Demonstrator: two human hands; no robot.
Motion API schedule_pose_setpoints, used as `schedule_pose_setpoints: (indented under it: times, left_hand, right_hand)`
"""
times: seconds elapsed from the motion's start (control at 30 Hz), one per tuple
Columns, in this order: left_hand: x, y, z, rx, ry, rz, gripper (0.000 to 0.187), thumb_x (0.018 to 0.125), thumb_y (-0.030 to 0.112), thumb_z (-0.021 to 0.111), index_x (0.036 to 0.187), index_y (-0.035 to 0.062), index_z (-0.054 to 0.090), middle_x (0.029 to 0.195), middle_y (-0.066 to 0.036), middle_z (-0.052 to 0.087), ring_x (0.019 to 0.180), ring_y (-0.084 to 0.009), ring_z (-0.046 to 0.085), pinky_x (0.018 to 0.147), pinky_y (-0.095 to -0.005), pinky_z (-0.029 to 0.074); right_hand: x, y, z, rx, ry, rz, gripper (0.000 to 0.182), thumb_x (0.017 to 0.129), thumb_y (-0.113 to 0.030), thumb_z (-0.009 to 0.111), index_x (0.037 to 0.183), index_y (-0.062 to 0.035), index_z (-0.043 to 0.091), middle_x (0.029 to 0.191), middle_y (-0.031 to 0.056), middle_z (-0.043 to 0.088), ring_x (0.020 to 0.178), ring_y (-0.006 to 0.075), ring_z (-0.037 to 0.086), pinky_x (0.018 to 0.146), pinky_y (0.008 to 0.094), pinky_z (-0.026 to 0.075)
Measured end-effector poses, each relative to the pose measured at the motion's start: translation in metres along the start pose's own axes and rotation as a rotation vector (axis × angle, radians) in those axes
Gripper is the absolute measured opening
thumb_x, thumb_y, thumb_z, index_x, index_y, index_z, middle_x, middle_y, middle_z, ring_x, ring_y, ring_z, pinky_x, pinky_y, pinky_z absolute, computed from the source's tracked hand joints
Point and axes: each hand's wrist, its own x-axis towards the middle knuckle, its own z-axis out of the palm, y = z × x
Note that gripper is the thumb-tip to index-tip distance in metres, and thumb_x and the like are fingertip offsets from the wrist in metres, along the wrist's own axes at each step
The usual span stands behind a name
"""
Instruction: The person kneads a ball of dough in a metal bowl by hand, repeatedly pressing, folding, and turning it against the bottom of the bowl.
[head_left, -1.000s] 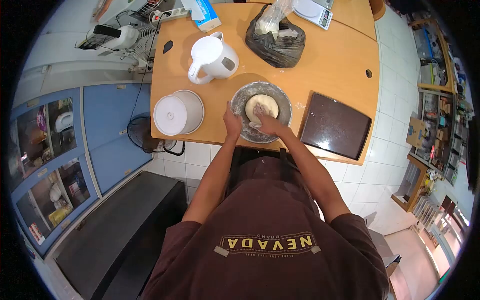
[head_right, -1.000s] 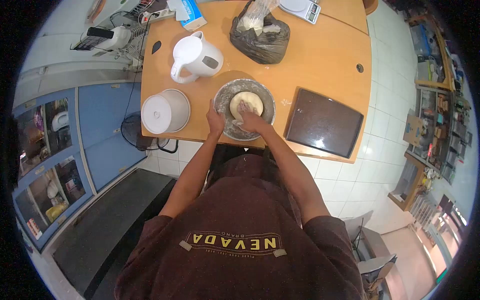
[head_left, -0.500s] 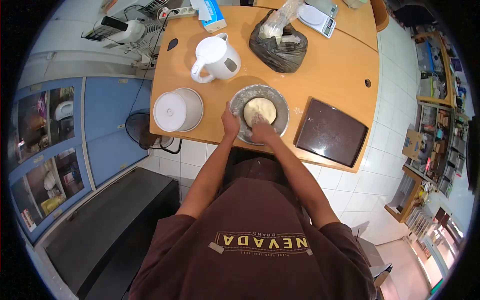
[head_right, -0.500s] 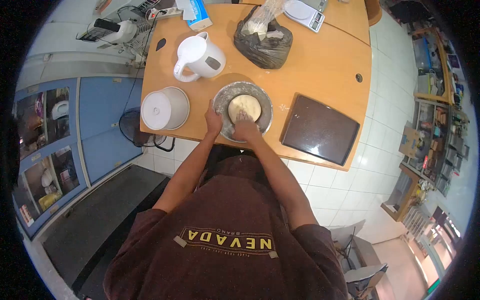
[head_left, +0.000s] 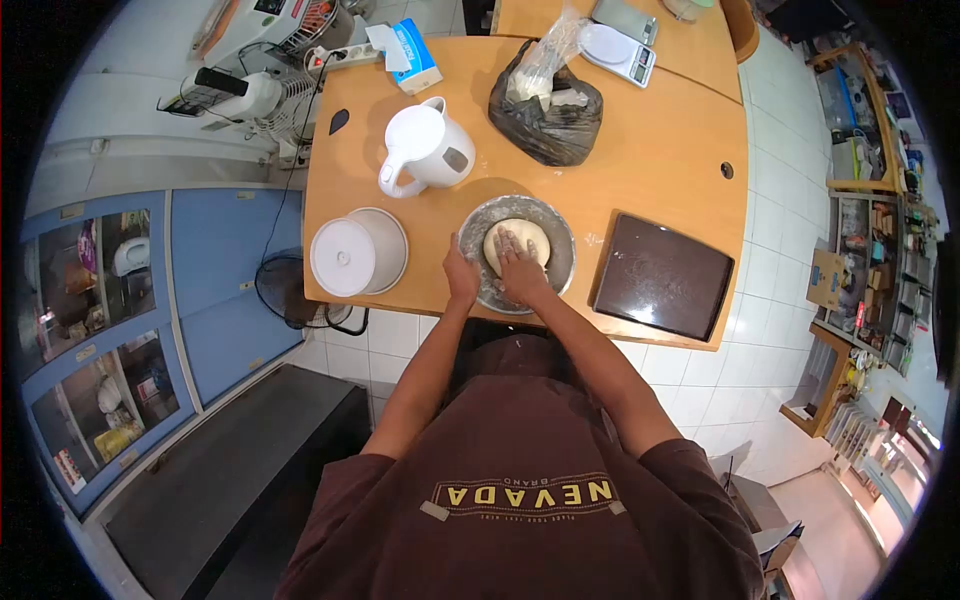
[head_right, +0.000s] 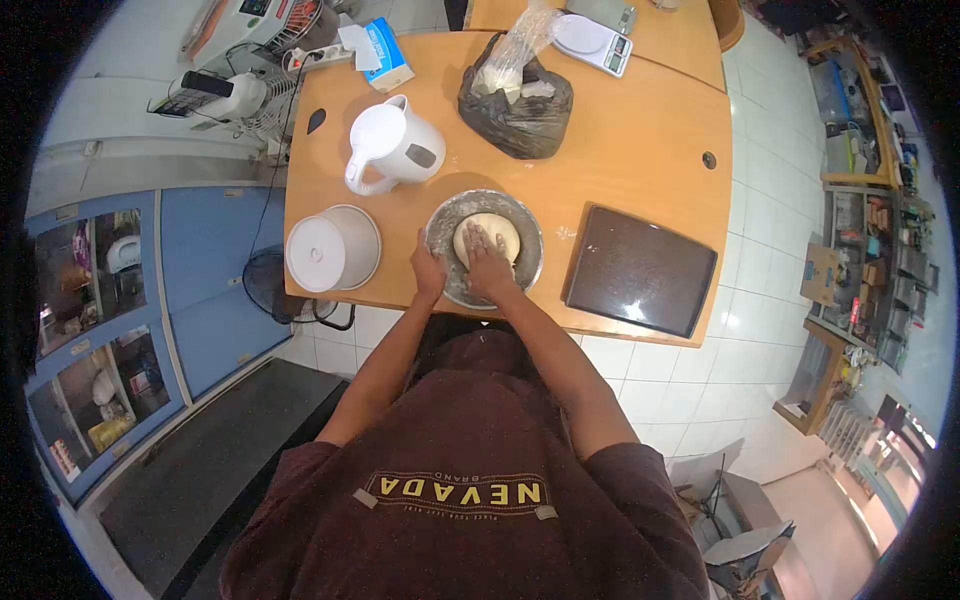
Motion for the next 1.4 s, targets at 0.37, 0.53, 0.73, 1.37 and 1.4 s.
schedule_pose_setpoints:
  times: [0.37, 0.53, 0.73, 1.37, 1.4]
  left_hand:
    - [0.002, 0.002, -0.001, 0.112, 0.043, 0.067, 0.067, 0.074, -0.014, 0.057, 0.139, -0.0113, 0.046, 0.115, -0.033, 0.065, 0.110, -0.0431, 0.064, 0.097, -0.0435, 0.049]
    - [0.009, -0.010, 0.001, 0.081, 0.021, 0.016, 0.069, 0.073, -0.015, 0.059, 0.140, -0.0109, 0.045, 0.116, -0.032, 0.065, 0.111, -0.0430, 0.064, 0.097, -0.0436, 0.050]
    - [0.010, -0.006, -0.006, 0.032, -0.010, 0.009, 0.071, 0.073, -0.014, 0.060, 0.142, -0.0097, 0.044, 0.116, -0.030, 0.066, 0.111, -0.0430, 0.064, 0.096, -0.0438, 0.050]
    - [0.009, 0.001, -0.007, 0.019, 0.017, -0.014, 0.064, 0.075, -0.014, 0.058, 0.138, -0.0071, 0.048, 0.115, -0.030, 0.066, 0.109, -0.0425, 0.065, 0.094, -0.0441, 0.050]
    - [0.007, 0.010, -0.011, 0.009, 0.004, -0.036, 0.065, 0.075, -0.014, 0.058, 0.138, -0.0080, 0.047, 0.116, -0.031, 0.065, 0.110, -0.0424, 0.064, 0.094, -0.0441, 0.050]
  right_hand:
    - [-0.017, 0.011, 0.043, 0.026, 0.098, -0.070, 0.099, 0.088, -0.040, 0.065, 0.159, -0.0002, 0.009, 0.168, 0.0196, 0.004, 0.155, 0.0318, 0.012, 0.124, 0.0521, 0.013]
    - [-0.003, 0.007, 0.022, 0.060, -0.074, -0.035, 0.095, 0.090, -0.041, 0.063, 0.160, -0.0036, 0.009, 0.168, 0.0175, 0.004, 0.155, 0.0311, 0.010, 0.125, 0.0507, 0.011]
    - [0.041, 0.076, 0.028, 1.068, -0.334, -0.243, 0.062, 0.095, -0.033, 0.057, 0.148, -0.0024, 0.044, 0.157, 0.0252, 0.035, 0.145, 0.0347, 0.036, 0.123, 0.0363, 0.021]
    - [0.037, 0.040, -0.073, 0.220, -0.356, 0.004, 0.065, 0.092, -0.039, 0.059, 0.136, 0.0065, 0.047, 0.132, 0.0323, 0.056, 0.116, 0.0440, 0.060, 0.098, 0.0499, 0.049]
    - [0.034, 0.034, -0.063, 0.197, -0.311, 0.001, 0.074, 0.091, -0.041, 0.060, 0.144, 0.0060, 0.038, 0.138, 0.0307, 0.053, 0.123, 0.0423, 0.057, 0.102, 0.0497, 0.047]
